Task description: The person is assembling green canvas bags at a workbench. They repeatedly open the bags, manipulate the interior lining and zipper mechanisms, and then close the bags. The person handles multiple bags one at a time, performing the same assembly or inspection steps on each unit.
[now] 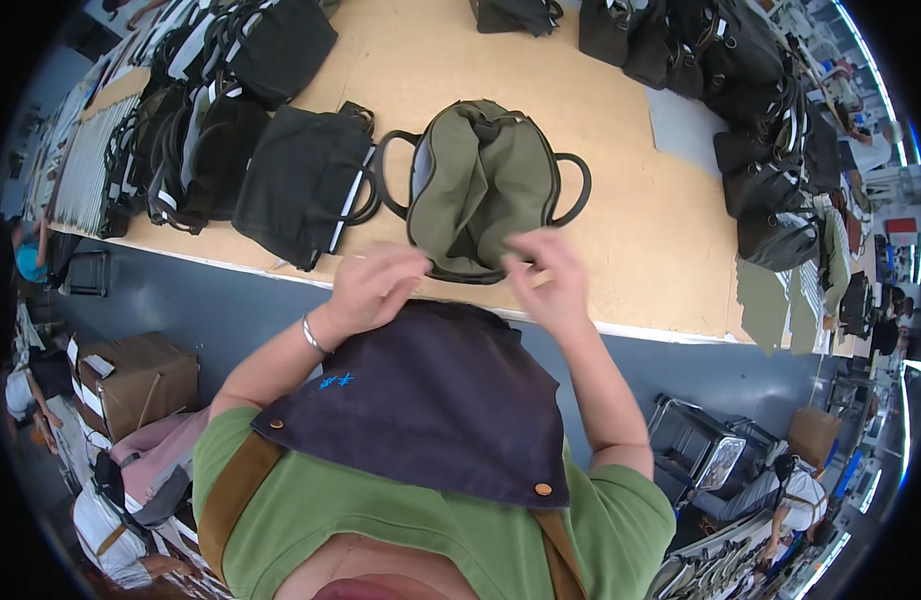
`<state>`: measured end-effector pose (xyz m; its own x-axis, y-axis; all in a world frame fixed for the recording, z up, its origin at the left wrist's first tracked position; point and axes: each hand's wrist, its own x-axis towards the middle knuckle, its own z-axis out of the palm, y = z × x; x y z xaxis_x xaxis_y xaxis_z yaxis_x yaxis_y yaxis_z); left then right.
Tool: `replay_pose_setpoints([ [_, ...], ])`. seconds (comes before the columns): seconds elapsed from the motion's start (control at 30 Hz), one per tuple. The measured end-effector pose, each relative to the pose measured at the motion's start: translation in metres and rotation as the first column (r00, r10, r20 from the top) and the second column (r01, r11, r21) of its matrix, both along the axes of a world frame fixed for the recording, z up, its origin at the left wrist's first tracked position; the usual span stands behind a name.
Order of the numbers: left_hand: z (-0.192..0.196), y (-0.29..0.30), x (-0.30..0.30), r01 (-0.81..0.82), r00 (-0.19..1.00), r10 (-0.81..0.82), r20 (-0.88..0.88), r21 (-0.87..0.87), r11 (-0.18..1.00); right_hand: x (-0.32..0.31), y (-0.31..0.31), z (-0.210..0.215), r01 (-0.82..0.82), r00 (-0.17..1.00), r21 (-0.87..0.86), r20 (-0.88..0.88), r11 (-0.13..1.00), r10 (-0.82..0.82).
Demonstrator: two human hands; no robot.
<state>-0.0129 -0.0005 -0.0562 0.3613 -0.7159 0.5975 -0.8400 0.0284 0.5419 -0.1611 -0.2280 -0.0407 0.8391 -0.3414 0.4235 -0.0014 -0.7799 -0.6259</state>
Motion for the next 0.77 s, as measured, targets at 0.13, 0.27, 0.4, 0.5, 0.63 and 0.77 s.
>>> replay_pose_setpoints([
  [0.13,-0.037,-0.003,0.009,-0.407,0.787,0.386,-0.482,0.066,0.911,0.008,-0.044,-0.046,0.440,0.852,0.480,0.044,0.759,-0.522],
  [0.27,-0.031,-0.052,-0.010,0.033,0.924,0.013,-0.381,0.116,0.993,0.066,0.002,-0.032,0.114,0.979,0.444,0.100,0.889,-0.175],
  [0.4,-0.014,-0.077,-0.033,0.142,0.951,-0.056,-0.305,0.265,0.954,0.083,0.010,-0.031,0.171,0.982,0.463,-0.008,0.870,-0.188],
  [0.5,-0.007,-0.078,-0.028,0.176,0.917,-0.097,-0.386,0.174,0.969,0.075,-0.017,-0.020,0.184,0.967,0.601,0.029,0.778,-0.251],
  [0.63,-0.038,-0.070,-0.020,0.075,0.847,0.027,-0.531,0.170,0.983,0.051,-0.080,0.024,0.335,0.899,0.450,0.111,0.828,-0.424],
  [0.77,-0.061,-0.082,-0.014,0.332,0.783,-0.011,-0.621,0.404,0.852,0.033,-0.140,0.055,0.505,0.842,0.197,0.100,0.840,-0.529],
])
